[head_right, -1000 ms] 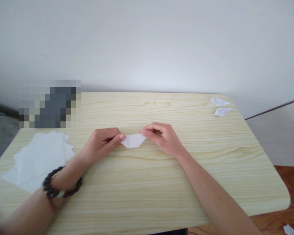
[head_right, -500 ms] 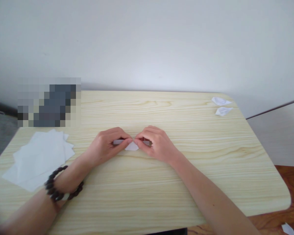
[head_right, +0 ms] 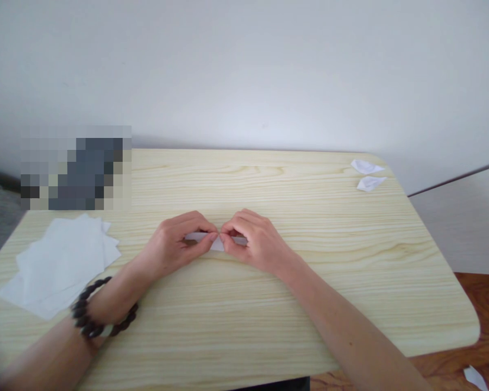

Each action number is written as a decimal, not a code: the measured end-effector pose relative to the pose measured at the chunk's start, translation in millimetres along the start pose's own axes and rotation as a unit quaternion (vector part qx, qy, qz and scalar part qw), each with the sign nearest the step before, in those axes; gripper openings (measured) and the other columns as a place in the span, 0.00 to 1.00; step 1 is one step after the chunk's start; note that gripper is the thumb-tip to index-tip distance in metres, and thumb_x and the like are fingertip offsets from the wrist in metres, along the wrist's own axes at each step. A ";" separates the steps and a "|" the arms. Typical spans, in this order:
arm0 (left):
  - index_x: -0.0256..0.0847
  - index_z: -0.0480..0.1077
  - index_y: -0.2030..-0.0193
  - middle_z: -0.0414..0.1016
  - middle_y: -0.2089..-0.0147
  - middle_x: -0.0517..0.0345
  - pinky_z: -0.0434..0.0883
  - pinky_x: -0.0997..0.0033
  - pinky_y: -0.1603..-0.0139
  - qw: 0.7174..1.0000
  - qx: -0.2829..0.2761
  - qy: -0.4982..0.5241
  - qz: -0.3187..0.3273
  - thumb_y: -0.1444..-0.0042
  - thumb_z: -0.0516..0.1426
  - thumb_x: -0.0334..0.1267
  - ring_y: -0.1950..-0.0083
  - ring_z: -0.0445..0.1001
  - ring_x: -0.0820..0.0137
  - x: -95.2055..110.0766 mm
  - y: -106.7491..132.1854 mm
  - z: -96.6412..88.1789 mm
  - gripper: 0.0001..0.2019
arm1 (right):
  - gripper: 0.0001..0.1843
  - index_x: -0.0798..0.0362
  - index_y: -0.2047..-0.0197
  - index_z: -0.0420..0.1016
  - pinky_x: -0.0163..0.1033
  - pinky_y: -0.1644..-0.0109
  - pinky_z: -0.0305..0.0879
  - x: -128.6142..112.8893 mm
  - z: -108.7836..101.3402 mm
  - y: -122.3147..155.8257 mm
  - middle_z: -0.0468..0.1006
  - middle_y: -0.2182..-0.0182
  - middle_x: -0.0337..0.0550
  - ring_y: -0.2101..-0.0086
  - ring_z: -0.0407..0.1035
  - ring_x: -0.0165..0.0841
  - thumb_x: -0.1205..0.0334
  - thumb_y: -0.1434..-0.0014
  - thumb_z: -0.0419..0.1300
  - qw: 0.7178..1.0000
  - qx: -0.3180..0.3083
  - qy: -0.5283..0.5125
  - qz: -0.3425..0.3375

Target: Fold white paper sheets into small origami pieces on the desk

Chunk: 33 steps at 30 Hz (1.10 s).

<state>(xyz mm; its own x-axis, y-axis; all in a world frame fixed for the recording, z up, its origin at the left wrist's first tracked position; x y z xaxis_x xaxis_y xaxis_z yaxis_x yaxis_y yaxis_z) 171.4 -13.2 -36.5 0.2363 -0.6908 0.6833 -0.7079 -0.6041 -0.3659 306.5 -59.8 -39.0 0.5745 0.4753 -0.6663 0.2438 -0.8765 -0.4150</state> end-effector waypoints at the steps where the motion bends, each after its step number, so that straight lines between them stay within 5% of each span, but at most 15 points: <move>1: 0.36 0.74 0.66 0.75 0.69 0.57 0.67 0.77 0.65 1.000 0.002 -0.001 0.002 0.44 0.58 0.30 0.67 0.73 0.75 0.1 0.2 0.2 0.04 | 0.04 0.54 0.68 0.71 0.33 0.65 0.63 -0.1 0.2 0.0 0.71 0.73 0.39 0.70 0.65 0.28 0.68 0.41 0.58 1.000 -0.001 0.000 0.000; 7: 0.37 0.74 0.66 0.75 0.68 0.57 0.67 0.77 0.65 1.000 0.010 0.004 0.003 0.43 0.57 0.31 0.67 0.73 0.74 -0.2 -0.4 -0.1 0.04 | 0.03 0.55 0.67 0.70 0.32 0.66 0.61 0.6 0.4 -0.3 0.70 0.73 0.38 0.71 0.64 0.26 0.69 0.41 0.57 1.000 -0.012 -0.004 0.015; 14: 0.37 0.75 0.68 0.75 0.70 0.60 0.62 0.79 0.74 0.992 -0.017 0.066 -0.109 0.42 0.57 0.35 0.72 0.69 0.76 -14.5 -4.0 -5.8 0.07 | 0.04 0.54 0.68 0.67 0.31 0.69 0.58 9.0 -3.9 1.3 0.67 0.73 0.36 0.74 0.61 0.25 0.69 0.41 0.55 0.999 -0.032 -0.013 0.036; 22: 0.37 0.75 0.69 0.74 0.72 0.61 0.60 0.77 0.75 0.982 -0.014 0.089 -0.165 0.43 0.57 0.39 0.74 0.66 0.76 -16.7 -3.5 -9.0 0.10 | 0.05 0.54 0.71 0.67 0.30 0.71 0.57 17.4 -19.0 1.6 0.68 0.75 0.35 0.75 0.60 0.23 0.70 0.43 0.56 0.998 -0.043 -0.007 0.041; 27: 0.39 0.75 0.69 0.76 0.70 0.60 0.64 0.75 0.71 0.976 0.034 0.070 -0.203 0.42 0.56 0.42 0.71 0.70 0.73 -26.4 -0.8 -22.5 0.11 | 0.08 0.54 0.73 0.66 0.29 0.75 0.55 28.8 -33.6 3.1 0.66 0.78 0.34 0.78 0.59 0.23 0.72 0.45 0.56 0.997 -0.020 0.014 0.068; 30: 0.39 0.75 0.69 0.76 0.70 0.60 0.64 0.75 0.71 0.974 0.034 0.065 -0.212 0.43 0.56 0.43 0.71 0.70 0.72 -28.6 0.3 -24.0 0.11 | 0.06 0.53 0.63 0.70 0.30 0.72 0.59 28.4 -33.0 4.1 0.70 0.72 0.36 0.75 0.62 0.24 0.72 0.45 0.56 0.998 -0.016 0.016 0.058; 33: 0.38 0.76 0.67 0.76 0.71 0.61 0.63 0.77 0.73 0.974 0.016 0.076 -0.213 0.42 0.56 0.44 0.73 0.68 0.74 -27.9 0.8 -18.4 0.12 | 0.23 0.49 0.47 0.66 0.32 0.67 0.65 21.7 -23.8 5.1 0.71 0.62 0.39 0.72 0.65 0.25 0.72 0.46 0.58 0.999 -0.027 0.008 0.031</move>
Point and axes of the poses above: each hand's wrist, its own y-axis away from the middle knuckle, its own z-axis out of the palm, x = y × z, the point moved 6 cm from there along -y, towards the middle knuckle
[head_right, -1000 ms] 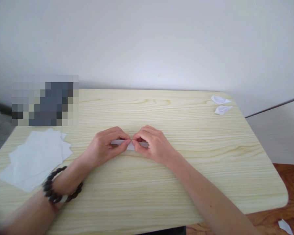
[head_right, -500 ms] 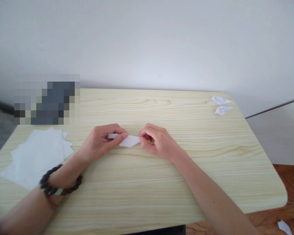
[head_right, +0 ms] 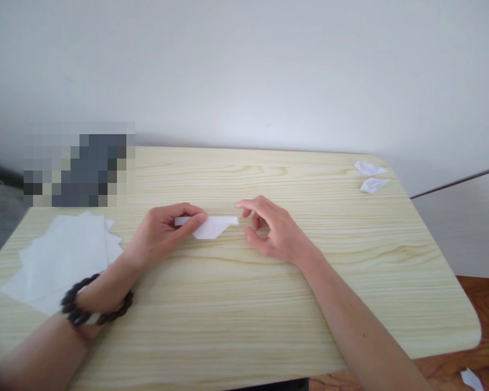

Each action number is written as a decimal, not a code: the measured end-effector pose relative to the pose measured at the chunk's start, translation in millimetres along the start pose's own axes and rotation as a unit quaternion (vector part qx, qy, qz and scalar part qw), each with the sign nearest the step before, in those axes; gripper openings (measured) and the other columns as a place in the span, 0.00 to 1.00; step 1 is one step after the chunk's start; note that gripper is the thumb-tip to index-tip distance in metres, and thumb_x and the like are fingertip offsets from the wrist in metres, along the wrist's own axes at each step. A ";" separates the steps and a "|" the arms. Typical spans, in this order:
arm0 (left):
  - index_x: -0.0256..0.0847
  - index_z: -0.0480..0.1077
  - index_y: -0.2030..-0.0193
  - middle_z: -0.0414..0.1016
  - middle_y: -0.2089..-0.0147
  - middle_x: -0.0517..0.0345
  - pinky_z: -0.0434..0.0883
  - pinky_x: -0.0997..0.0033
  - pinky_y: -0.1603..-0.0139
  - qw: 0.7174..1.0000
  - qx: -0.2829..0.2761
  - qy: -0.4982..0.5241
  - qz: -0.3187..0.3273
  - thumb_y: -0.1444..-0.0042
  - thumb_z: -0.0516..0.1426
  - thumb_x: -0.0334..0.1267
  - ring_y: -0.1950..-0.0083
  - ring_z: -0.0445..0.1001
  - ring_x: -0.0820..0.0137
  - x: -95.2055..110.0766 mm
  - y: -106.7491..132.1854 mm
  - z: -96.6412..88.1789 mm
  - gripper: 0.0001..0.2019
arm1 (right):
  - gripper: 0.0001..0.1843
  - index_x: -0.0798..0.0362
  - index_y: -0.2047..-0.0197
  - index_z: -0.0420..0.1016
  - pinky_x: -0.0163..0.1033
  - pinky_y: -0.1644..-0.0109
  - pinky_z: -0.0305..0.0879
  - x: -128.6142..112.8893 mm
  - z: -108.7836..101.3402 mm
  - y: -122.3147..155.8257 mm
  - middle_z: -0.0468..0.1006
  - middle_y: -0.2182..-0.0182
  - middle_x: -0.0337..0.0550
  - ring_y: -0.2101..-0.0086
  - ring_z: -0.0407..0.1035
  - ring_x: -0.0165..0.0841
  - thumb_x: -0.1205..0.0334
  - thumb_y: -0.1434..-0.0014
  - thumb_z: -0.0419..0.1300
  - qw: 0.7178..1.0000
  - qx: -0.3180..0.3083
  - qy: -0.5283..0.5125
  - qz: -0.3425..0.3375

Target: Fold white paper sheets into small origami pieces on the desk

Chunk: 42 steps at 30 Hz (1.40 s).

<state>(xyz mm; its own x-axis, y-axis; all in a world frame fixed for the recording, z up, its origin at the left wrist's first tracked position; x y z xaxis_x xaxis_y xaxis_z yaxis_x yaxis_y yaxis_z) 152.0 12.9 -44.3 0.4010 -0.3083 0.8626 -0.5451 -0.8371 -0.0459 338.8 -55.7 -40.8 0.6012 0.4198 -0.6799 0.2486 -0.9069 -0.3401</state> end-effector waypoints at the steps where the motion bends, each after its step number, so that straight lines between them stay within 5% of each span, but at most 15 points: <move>1: 0.38 0.76 0.66 0.76 0.71 0.61 0.63 0.77 0.73 1.000 -0.002 0.003 0.002 0.42 0.56 0.44 0.73 0.67 0.75 -0.2 0.2 1.7 0.12 | 0.25 0.48 0.45 0.64 0.33 0.66 0.66 -2.7 3.7 0.2 0.72 0.60 0.40 0.71 0.66 0.25 0.72 0.45 0.58 1.000 -0.004 -0.003 -0.010; 8: 0.39 0.76 0.61 0.72 0.75 0.62 0.59 0.78 0.77 1.000 -0.007 0.007 0.027 0.42 0.57 0.46 0.76 0.62 0.77 -1.3 -0.3 4.0 0.13 | 0.08 0.49 0.56 0.74 0.31 0.71 0.65 -11.9 7.4 -2.2 0.76 0.64 0.41 0.72 0.67 0.26 0.67 0.39 0.59 0.996 0.055 0.019 -0.063; 17: 0.39 0.76 0.53 0.80 0.67 0.57 0.62 0.75 0.75 0.998 -0.032 0.008 0.053 0.49 0.63 0.51 0.74 0.67 0.74 -1.5 -0.1 3.7 0.22 | 0.04 0.53 0.60 0.74 0.32 0.72 0.60 -8.3 -2.7 -4.2 0.77 0.68 0.41 0.76 0.64 0.25 0.65 0.38 0.59 0.994 0.092 0.048 -0.023; 21: 0.41 0.79 0.59 0.81 0.66 0.58 0.68 0.75 0.67 0.998 -0.014 -0.001 0.055 0.39 0.55 0.45 0.68 0.74 0.72 -0.1 0.4 2.2 0.13 | 0.05 0.52 0.63 0.73 0.33 0.72 0.60 -3.2 -5.6 -4.3 0.76 0.71 0.39 0.75 0.65 0.26 0.65 0.36 0.55 0.993 0.097 0.062 0.001; 28: 0.42 0.78 0.71 0.77 0.77 0.62 0.58 0.75 0.81 0.998 0.038 -0.041 0.019 0.42 0.58 0.48 0.82 0.62 0.76 1.3 2.1 -2.7 0.14 | 0.07 0.52 0.65 0.70 0.32 0.72 0.58 4.2 -4.0 -3.5 0.71 0.75 0.36 0.77 0.62 0.26 0.63 0.36 0.54 0.994 0.065 0.072 0.043; 31: 0.41 0.76 0.66 0.78 0.70 0.61 0.62 0.75 0.78 0.994 0.046 -0.063 0.075 0.42 0.58 0.44 0.78 0.64 0.77 8.3 1.9 -1.3 0.10 | 0.06 0.52 0.64 0.70 0.32 0.72 0.58 3.0 -1.4 -2.7 0.71 0.75 0.36 0.76 0.63 0.25 0.64 0.35 0.53 0.995 0.052 0.068 0.044; 35: 0.43 0.75 0.57 0.76 0.57 0.54 0.71 0.71 0.62 0.971 0.064 -0.115 0.197 0.41 0.58 0.39 0.60 0.72 0.69 19.6 6.0 1.7 0.08 | 0.05 0.52 0.62 0.71 0.32 0.70 0.61 -6.0 6.5 -1.6 0.74 0.71 0.38 0.74 0.65 0.26 0.64 0.36 0.54 0.997 0.030 0.065 0.008; 42: 0.43 0.74 0.63 0.73 0.65 0.57 0.70 0.69 0.60 0.927 0.102 -0.197 0.302 0.41 0.57 0.30 0.62 0.69 0.70 29.3 13.5 2.5 0.05 | 0.04 0.51 0.60 0.70 0.30 0.70 0.64 -18.4 12.8 0.7 0.76 0.70 0.37 0.74 0.68 0.24 0.66 0.39 0.59 0.998 0.030 0.035 -0.044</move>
Point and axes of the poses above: each hand's wrist, its own y-axis away from the middle knuckle, its own z-axis out of the palm, x = y × z, the point moved 6 cm from there along -y, towards the middle knuckle
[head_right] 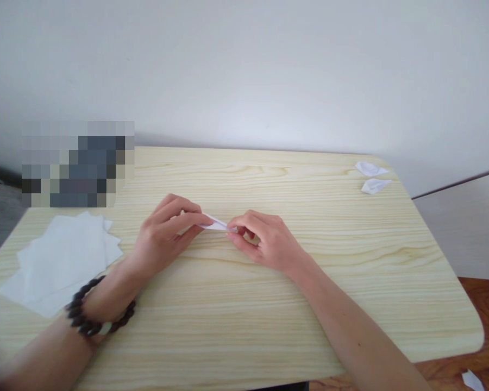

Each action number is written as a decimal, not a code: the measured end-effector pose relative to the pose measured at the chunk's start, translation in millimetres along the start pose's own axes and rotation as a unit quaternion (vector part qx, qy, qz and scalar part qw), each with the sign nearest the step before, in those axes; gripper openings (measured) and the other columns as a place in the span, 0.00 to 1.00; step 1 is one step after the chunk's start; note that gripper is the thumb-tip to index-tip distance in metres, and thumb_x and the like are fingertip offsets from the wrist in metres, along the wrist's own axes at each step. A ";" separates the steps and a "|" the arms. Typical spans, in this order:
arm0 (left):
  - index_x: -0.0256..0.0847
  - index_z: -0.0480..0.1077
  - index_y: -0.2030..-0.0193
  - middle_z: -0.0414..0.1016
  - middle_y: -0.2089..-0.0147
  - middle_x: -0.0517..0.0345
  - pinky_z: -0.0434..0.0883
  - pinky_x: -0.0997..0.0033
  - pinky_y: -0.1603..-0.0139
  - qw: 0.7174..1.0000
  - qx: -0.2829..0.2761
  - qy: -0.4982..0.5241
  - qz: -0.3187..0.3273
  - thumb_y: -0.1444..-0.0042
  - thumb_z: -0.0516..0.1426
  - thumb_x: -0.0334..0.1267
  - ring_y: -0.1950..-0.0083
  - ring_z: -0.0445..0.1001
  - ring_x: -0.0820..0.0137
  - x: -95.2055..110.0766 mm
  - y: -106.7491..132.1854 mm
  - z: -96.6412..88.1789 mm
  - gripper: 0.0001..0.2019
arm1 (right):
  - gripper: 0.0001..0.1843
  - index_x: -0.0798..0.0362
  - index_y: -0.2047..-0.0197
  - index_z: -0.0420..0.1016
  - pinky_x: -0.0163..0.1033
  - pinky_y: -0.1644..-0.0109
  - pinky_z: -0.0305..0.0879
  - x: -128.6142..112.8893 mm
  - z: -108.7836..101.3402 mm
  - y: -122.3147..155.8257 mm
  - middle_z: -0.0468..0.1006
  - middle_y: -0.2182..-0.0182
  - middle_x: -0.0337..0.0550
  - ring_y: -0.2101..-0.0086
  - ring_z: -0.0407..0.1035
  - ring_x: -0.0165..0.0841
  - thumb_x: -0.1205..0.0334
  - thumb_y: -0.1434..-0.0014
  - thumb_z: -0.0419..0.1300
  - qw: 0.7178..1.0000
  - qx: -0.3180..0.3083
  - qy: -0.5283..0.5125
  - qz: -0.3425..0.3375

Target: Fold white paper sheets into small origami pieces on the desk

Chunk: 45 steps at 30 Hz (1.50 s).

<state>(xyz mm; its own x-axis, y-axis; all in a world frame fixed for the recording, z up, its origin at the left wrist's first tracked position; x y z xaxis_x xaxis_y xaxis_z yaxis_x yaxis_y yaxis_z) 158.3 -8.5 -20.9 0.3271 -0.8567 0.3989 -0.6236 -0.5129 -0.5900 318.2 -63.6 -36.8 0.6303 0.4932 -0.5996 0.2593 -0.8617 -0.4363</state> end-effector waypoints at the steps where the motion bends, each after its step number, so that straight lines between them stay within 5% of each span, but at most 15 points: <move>1: 0.42 0.74 0.63 0.73 0.65 0.57 0.70 0.69 0.60 1.000 0.000 0.002 0.004 0.41 0.57 0.30 0.62 0.69 0.70 0.3 0.1 -0.2 0.05 | 0.05 0.51 0.59 0.70 0.30 0.70 0.64 0.9 -0.1 0.4 0.76 0.70 0.37 0.75 0.67 0.24 0.65 0.40 0.59 1.000 0.002 -0.002 0.005; 12: 0.41 0.71 0.57 0.76 0.62 0.56 0.71 0.71 0.58 0.999 -0.036 0.018 -0.020 0.38 0.54 0.30 0.60 0.74 0.71 2.3 1.2 2.8 0.06 | 0.06 0.48 0.61 0.66 0.31 0.71 0.63 2.7 -3.9 1.0 0.73 0.73 0.34 0.76 0.66 0.24 0.66 0.41 0.60 0.999 0.030 0.008 -0.016; 19: 0.41 0.71 0.54 0.76 0.58 0.54 0.71 0.68 0.56 0.998 -0.057 0.008 0.021 0.39 0.51 0.25 0.58 0.73 0.70 4.7 2.9 6.2 0.12 | 0.04 0.51 0.61 0.69 0.32 0.71 0.62 0.8 -4.4 -0.8 0.74 0.71 0.37 0.76 0.64 0.24 0.69 0.38 0.56 1.000 0.022 0.005 -0.010; 25: 0.40 0.71 0.56 0.78 0.58 0.53 0.70 0.67 0.57 0.998 -0.055 0.000 0.037 0.40 0.56 0.30 0.59 0.73 0.69 9.5 1.8 8.8 0.07 | 0.03 0.51 0.61 0.70 0.32 0.70 0.62 -2.7 -1.2 -1.0 0.74 0.70 0.38 0.74 0.65 0.25 0.68 0.37 0.56 1.000 0.023 -0.009 0.008; 31: 0.41 0.72 0.56 0.78 0.60 0.54 0.70 0.69 0.59 0.998 -0.032 0.003 0.052 0.40 0.56 0.28 0.61 0.73 0.71 13.1 3.0 6.7 0.08 | 0.04 0.50 0.60 0.67 0.31 0.71 0.63 -1.6 0.4 0.2 0.73 0.72 0.37 0.74 0.66 0.25 0.68 0.39 0.58 0.998 0.055 -0.010 0.025; 36: 0.41 0.72 0.51 0.77 0.60 0.55 0.71 0.73 0.62 0.999 0.002 0.009 0.053 0.42 0.57 0.25 0.62 0.73 0.73 14.8 3.4 3.9 0.14 | 0.08 0.50 0.60 0.70 0.29 0.73 0.62 -6.7 -6.2 -0.5 0.76 0.70 0.37 0.73 0.68 0.24 0.73 0.41 0.59 0.994 0.091 0.030 -0.055; 45: 0.38 0.71 0.61 0.77 0.65 0.56 0.74 0.73 0.63 0.998 0.023 0.050 0.032 0.43 0.59 0.27 0.64 0.74 0.73 17.9 -0.5 1.0 0.05 | 0.09 0.51 0.58 0.75 0.28 0.70 0.67 -13.3 -7.5 -2.0 0.80 0.67 0.39 0.71 0.73 0.24 0.71 0.42 0.62 0.987 0.101 0.086 -0.085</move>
Point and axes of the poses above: each hand's wrist, its own y-axis away from the middle knuckle, its own z-axis out of the palm, x = y × z, the point moved 6 cm from there along -y, towards the middle knuckle
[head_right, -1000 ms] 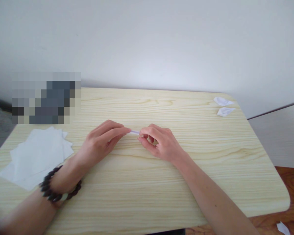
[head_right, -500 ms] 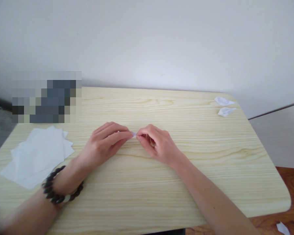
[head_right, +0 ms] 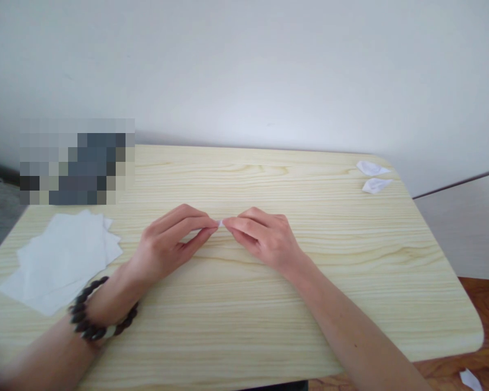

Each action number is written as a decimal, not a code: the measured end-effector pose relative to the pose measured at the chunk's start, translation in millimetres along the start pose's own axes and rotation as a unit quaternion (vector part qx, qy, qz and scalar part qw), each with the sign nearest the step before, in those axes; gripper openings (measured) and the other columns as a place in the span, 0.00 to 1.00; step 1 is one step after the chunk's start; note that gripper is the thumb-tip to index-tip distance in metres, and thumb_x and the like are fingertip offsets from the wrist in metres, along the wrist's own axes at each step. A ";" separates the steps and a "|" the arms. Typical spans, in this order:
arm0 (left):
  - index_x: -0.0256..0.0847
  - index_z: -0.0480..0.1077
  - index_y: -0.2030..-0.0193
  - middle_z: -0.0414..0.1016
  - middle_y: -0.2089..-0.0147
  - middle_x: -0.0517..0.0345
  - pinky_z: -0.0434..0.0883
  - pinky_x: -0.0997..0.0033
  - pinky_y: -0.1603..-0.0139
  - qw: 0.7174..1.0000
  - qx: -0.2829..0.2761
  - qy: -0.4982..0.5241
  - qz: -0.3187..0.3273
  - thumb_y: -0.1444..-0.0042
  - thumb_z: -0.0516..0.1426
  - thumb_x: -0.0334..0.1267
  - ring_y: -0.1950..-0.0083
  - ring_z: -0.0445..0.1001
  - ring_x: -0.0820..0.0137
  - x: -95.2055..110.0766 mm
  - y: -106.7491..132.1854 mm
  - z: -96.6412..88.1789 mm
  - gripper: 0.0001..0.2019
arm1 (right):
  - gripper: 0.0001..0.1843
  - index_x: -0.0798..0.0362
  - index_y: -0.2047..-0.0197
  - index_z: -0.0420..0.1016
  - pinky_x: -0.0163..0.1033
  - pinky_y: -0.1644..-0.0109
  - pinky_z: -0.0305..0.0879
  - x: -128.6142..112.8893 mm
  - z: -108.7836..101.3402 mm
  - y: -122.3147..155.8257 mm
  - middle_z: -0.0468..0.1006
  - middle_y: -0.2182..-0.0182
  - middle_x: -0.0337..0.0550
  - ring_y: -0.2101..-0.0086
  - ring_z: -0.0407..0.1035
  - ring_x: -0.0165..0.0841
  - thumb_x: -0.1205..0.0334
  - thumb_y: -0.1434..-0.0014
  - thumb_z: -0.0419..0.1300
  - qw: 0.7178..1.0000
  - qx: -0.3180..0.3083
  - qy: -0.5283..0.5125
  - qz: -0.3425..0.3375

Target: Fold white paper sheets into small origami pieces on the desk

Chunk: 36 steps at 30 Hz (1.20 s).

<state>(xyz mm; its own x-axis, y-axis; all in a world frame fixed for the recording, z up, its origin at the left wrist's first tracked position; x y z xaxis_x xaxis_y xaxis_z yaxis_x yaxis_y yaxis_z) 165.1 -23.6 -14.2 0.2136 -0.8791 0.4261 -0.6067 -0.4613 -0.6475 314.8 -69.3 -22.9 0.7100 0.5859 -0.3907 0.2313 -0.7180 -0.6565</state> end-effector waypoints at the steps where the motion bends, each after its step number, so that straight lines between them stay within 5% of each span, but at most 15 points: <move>1: 0.38 0.71 0.61 0.76 0.65 0.56 0.74 0.73 0.63 1.000 -0.001 0.002 -0.002 0.43 0.59 0.27 0.64 0.74 0.73 -0.2 0.0 0.1 0.05 | 0.09 0.51 0.58 0.75 0.28 0.69 0.67 -0.6 0.6 0.1 0.81 0.67 0.39 0.70 0.74 0.24 0.71 0.42 0.62 1.000 -0.002 0.000 -0.005; 21: 0.38 0.70 0.63 0.76 0.67 0.57 0.72 0.72 0.63 1.000 0.002 -0.011 -0.005 0.44 0.59 0.27 0.65 0.74 0.72 -0.2 -0.1 0.3 0.04 | 0.08 0.53 0.59 0.75 0.30 0.67 0.69 -7.7 2.0 -0.1 0.82 0.68 0.39 0.70 0.75 0.26 0.71 0.43 0.64 0.999 0.003 0.038 -0.032; 36: 0.39 0.71 0.61 0.77 0.65 0.57 0.69 0.69 0.62 0.997 -0.018 -0.060 0.050 0.44 0.60 0.29 0.65 0.73 0.71 1.3 2.8 1.7 0.05 | 0.04 0.55 0.63 0.71 0.30 0.72 0.62 -9.0 9.5 -5.4 0.74 0.72 0.38 0.76 0.66 0.23 0.71 0.39 0.55 0.996 -0.074 0.044 0.008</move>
<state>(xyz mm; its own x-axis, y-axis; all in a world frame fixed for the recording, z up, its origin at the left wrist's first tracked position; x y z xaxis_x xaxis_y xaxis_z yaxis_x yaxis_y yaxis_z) 165.0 -26.3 -16.5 0.2385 -0.9297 0.2807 -0.6559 -0.3674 -0.6594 300.9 -67.1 -22.0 0.7680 0.5440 -0.3381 0.3110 -0.7781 -0.5457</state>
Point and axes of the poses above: each hand's wrist, its own y-axis away from the middle knuckle, its own z-axis out of the palm, x = y × z, the point moved 6 cm from there along -y, towards the middle knuckle
